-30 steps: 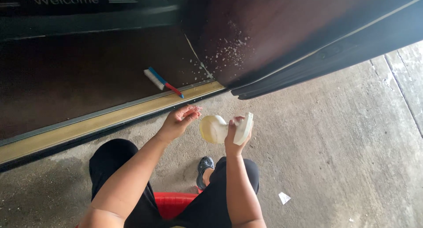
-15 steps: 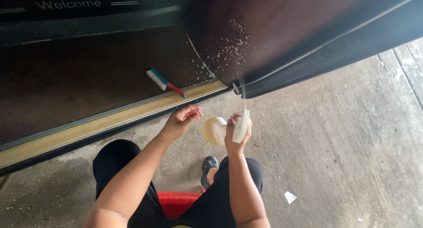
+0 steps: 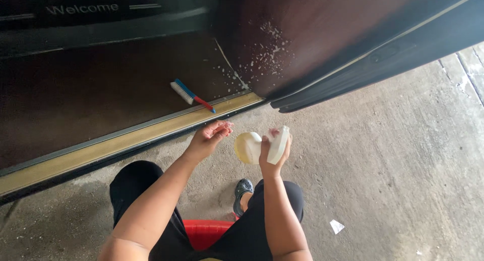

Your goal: Cleaning the interior door panel and floor area of a vehicle using a spray and brush.

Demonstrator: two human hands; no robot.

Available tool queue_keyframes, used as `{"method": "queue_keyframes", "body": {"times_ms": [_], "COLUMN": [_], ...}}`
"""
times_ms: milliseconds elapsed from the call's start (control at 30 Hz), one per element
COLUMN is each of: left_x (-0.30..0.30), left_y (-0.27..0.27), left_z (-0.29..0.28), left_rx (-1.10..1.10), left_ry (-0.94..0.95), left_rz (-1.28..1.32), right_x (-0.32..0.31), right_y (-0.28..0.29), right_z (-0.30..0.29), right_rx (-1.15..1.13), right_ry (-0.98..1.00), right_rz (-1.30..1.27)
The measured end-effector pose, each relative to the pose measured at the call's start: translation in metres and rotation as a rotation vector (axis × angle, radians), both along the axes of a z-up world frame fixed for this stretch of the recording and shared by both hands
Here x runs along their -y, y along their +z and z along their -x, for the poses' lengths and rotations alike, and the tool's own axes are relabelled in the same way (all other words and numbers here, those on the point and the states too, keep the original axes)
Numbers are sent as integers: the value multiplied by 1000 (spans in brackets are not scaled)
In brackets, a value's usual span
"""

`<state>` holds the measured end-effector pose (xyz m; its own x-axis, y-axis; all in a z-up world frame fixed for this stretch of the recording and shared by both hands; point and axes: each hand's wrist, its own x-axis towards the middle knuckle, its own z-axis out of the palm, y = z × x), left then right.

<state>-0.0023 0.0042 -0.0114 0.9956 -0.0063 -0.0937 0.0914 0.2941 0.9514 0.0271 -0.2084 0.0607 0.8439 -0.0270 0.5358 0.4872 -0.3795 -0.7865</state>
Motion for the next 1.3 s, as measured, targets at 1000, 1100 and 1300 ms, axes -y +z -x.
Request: {"method": "queue_keyframes", "body": {"times_ms": [1000, 1100, 1300], "left_x": [7, 10, 27], "left_y": [23, 22, -16], "left_z": [7, 9, 2], "left_rx": [218, 167, 181], "left_ry": [-348, -317, -221], "left_rz": [202, 229, 310], "right_x": [-7, -7, -6], "right_y": [-13, -15, -32], "right_z": [26, 26, 27], "right_rx": [-366, -372, -470], "right_ry": [789, 774, 761], "right_rz": [-2, 10, -55]}}
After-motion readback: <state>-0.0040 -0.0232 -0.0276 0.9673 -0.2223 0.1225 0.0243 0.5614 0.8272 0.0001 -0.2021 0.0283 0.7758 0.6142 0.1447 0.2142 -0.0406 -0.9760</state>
